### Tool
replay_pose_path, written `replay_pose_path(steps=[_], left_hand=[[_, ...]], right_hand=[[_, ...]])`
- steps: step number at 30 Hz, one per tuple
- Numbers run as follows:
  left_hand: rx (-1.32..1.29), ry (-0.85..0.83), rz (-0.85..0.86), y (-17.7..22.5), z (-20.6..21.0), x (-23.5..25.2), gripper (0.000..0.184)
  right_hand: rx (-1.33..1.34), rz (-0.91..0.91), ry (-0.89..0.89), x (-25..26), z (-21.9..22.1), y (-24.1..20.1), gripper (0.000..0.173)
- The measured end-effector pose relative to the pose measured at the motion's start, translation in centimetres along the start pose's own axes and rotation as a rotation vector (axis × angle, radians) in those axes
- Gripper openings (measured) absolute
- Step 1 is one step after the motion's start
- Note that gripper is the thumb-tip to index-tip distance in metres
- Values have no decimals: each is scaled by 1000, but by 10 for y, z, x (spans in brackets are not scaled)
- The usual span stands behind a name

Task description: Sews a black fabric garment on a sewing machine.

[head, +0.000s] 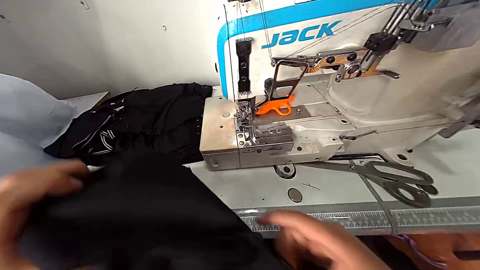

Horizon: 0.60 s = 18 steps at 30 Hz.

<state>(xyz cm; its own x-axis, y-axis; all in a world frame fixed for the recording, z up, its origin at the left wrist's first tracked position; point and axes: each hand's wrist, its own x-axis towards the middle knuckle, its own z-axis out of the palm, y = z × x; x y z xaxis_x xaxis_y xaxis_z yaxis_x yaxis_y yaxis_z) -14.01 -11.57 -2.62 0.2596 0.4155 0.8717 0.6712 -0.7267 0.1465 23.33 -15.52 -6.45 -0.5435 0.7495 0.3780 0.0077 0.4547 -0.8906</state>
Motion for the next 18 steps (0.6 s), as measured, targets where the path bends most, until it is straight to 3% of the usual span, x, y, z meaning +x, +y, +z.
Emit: replay_pose_path(steps=[2, 3, 5, 8, 11, 15, 18], left_hand=[[284, -17, 219, -47, 10, 34, 22], [414, -98, 242, -55, 22, 55, 29], [478, -311, 126, -32, 47, 82, 46], [221, -303, -77, 31, 79, 40, 41], [-137, -275, -323, 87, 114, -23, 45], [-305, -72, -498, 108, 153, -70, 36], [-485, 16, -588, 108, 157, -82, 22]], right_hand=[[-195, -35, 143, 17, 14, 36, 26], [-216, -47, 218, 26, 21, 51, 17], [-114, 19, 325, 42, 26, 64, 17], [131, 142, 460, 62, 28, 67, 14], [329, 95, 430, 61, 37, 68, 17], [462, 32, 288, 42, 44, 69, 36], [381, -13, 394, 33, 47, 77, 21]])
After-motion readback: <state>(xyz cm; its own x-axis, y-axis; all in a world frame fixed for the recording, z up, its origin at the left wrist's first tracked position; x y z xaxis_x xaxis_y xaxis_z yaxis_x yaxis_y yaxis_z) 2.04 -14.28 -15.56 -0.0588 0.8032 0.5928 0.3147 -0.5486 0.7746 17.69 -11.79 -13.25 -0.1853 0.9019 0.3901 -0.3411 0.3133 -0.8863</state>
